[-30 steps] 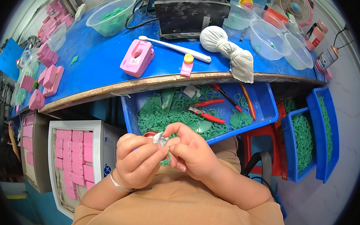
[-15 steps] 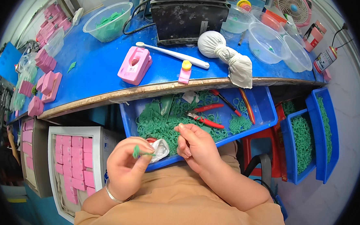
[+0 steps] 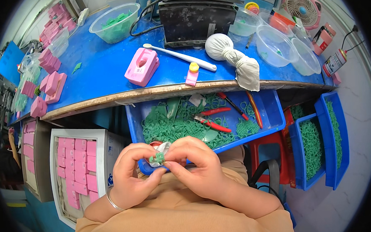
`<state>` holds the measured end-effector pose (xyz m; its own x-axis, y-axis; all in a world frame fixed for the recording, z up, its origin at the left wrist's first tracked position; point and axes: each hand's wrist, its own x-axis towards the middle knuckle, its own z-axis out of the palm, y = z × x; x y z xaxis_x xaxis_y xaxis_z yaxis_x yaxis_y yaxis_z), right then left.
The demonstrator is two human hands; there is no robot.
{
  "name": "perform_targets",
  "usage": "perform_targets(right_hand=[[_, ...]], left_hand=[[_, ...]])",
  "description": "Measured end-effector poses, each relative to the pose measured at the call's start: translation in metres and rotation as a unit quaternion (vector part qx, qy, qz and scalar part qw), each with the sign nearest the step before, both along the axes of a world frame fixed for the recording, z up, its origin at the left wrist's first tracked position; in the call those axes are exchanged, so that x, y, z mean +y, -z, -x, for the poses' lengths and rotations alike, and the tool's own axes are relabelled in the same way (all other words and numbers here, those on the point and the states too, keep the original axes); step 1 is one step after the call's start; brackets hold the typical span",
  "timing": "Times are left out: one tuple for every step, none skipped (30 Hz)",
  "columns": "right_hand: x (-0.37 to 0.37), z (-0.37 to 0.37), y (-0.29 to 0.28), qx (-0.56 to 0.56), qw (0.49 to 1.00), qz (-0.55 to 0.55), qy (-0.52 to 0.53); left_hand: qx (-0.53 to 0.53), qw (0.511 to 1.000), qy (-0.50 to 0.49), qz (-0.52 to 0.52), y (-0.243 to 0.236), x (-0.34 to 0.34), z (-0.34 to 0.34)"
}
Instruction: The person is preparing and assembling small green silicone or wax parts into a pink mold, cleaning it with a brush, and then placing the mold into a production machine.
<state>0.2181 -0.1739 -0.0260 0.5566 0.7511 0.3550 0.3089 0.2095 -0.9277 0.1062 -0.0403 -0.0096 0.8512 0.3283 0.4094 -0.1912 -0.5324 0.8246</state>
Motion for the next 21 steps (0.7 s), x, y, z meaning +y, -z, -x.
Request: perform_targets(right_hand=[[0.000, 0.000, 0.000, -0.018, 1.000, -0.005, 0.008], [0.000, 0.000, 0.000, -0.037, 0.999, -0.010, 0.016], [0.000, 0.001, -0.001, -0.037, 0.999, -0.010, 0.016], [-0.001, 0.001, -0.002, -0.045, 0.999, -0.008, 0.016], [-0.001, 0.002, -0.003, -0.054, 0.998, -0.005, 0.016], [-0.001, 0.002, -0.004, -0.054, 0.998, -0.005, 0.014], [-0.001, 0.003, -0.004, -0.054, 0.998, 0.000, 0.016], [-0.001, 0.004, -0.005, -0.054, 0.998, 0.005, 0.018], [-0.001, 0.004, -0.004, -0.054, 0.998, 0.005, 0.017], [0.000, 0.004, -0.003, -0.062, 0.998, -0.001, 0.022], [0.000, 0.004, -0.003, -0.069, 0.997, -0.007, 0.026], [0.000, 0.004, -0.003, -0.068, 0.997, -0.007, 0.026], [0.000, 0.003, -0.003, -0.075, 0.997, -0.005, 0.027], [0.000, 0.003, -0.003, -0.082, 0.996, -0.003, 0.029], [0.000, 0.003, -0.003, -0.082, 0.996, -0.003, 0.029], [0.001, 0.003, -0.003, -0.090, 0.995, -0.007, 0.031], [0.001, 0.003, -0.003, -0.098, 0.995, -0.012, 0.033], [0.001, 0.003, -0.003, -0.098, 0.995, -0.012, 0.033], [0.001, 0.003, -0.003, -0.096, 0.995, -0.012, 0.033], [0.000, 0.003, -0.003, -0.094, 0.995, -0.013, 0.032], [0.000, 0.003, -0.003, -0.094, 0.995, -0.013, 0.032]], left_hand=[[-0.007, 1.000, -0.021, 0.017, -0.003, -0.001, 0.000], [-0.008, 1.000, -0.022, 0.016, -0.003, -0.001, 0.000], [-0.010, 1.000, -0.003, 0.022, -0.003, 0.000, 0.001], [-0.014, 0.999, 0.015, 0.027, -0.003, 0.001, 0.002], [-0.014, 0.999, 0.013, 0.027, -0.001, 0.002, 0.002], [-0.022, 0.999, 0.014, 0.036, 0.003, 0.003, 0.002], [-0.030, 0.998, 0.015, 0.045, 0.006, 0.003, 0.002], [-0.030, 0.998, 0.015, 0.045, 0.007, 0.004, 0.002], [-0.037, 0.998, 0.019, 0.055, 0.008, 0.004, 0.002], [-0.044, 0.997, 0.023, 0.065, 0.009, 0.004, 0.001], [-0.043, 0.997, 0.023, 0.065, 0.010, 0.004, 0.001], [-0.049, 0.996, 0.023, 0.065, 0.010, 0.004, 0.001], [-0.055, 0.996, 0.023, 0.065, 0.011, 0.003, 0.001], [-0.055, 0.996, 0.023, 0.066, 0.011, 0.003, 0.000], [-0.059, 0.996, 0.022, 0.066, 0.012, 0.003, 0.000], [-0.064, 0.996, 0.022, 0.066, 0.012, 0.003, 0.000], [-0.064, 0.996, 0.022, 0.066, 0.011, 0.003, 0.000], [-0.060, 0.996, 0.039, 0.047, 0.010, 0.005, 0.000], [-0.057, 0.996, 0.056, 0.028, 0.009, 0.006, 0.000], [-0.057, 0.996, 0.056, 0.028, 0.009, 0.005, 0.001], [-0.053, 0.997, 0.052, 0.037, 0.010, 0.004, 0.001]])
